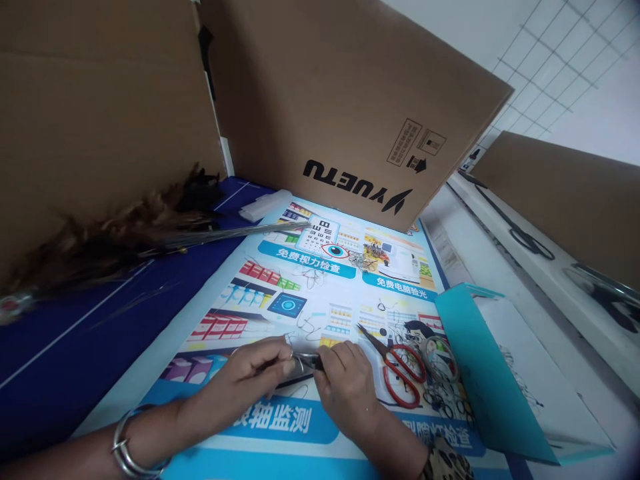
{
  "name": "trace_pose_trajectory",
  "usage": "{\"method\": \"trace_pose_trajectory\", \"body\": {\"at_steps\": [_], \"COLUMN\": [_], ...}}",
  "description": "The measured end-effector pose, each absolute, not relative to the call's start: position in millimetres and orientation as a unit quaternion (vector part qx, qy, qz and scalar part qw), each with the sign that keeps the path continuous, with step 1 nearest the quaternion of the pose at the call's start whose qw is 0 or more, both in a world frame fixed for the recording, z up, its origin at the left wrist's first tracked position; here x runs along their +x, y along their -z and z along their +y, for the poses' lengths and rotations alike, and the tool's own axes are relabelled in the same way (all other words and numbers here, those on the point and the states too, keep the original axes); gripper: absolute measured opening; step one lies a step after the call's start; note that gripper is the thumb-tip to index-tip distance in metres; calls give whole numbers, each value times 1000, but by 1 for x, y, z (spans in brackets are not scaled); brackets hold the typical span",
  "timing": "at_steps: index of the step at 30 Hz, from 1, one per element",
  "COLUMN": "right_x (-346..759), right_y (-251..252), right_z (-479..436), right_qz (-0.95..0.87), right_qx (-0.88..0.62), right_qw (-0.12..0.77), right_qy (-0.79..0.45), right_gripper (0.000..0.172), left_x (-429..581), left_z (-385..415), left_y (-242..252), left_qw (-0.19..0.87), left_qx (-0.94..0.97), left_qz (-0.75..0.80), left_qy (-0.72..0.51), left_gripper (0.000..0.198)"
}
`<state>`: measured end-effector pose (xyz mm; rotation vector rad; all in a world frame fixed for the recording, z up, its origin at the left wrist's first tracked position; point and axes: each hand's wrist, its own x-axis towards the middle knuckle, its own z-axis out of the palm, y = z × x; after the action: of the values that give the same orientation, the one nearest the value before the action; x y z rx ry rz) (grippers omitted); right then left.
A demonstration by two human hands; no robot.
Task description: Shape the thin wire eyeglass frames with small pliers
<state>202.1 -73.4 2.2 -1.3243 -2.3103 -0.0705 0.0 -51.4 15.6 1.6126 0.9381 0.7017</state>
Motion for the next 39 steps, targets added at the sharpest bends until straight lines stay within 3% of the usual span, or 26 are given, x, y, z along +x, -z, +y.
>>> {"method": "trace_pose_trajectory", "body": {"at_steps": [5,17,39], "right_x": [206,209,211], "right_y": [-2,-10,-16], "right_z": [-71,-68,-66], "right_qz": [-856,-880,-896], "right_qx": [-472,-417,-399], "right_qw": [203,199,174], "right_qy": [56,113,86], "right_gripper": [21,19,16], "left_x": [-4,-6,-8], "left_z": [-48,-42,-40], "left_y": [-16,-22,-20], "left_qw": [624,687,563], "left_qx": [633,601,710], "left_qz": [366,331,341], "left_qy": [-278,-239,-249], "left_gripper": [30,25,22]}}
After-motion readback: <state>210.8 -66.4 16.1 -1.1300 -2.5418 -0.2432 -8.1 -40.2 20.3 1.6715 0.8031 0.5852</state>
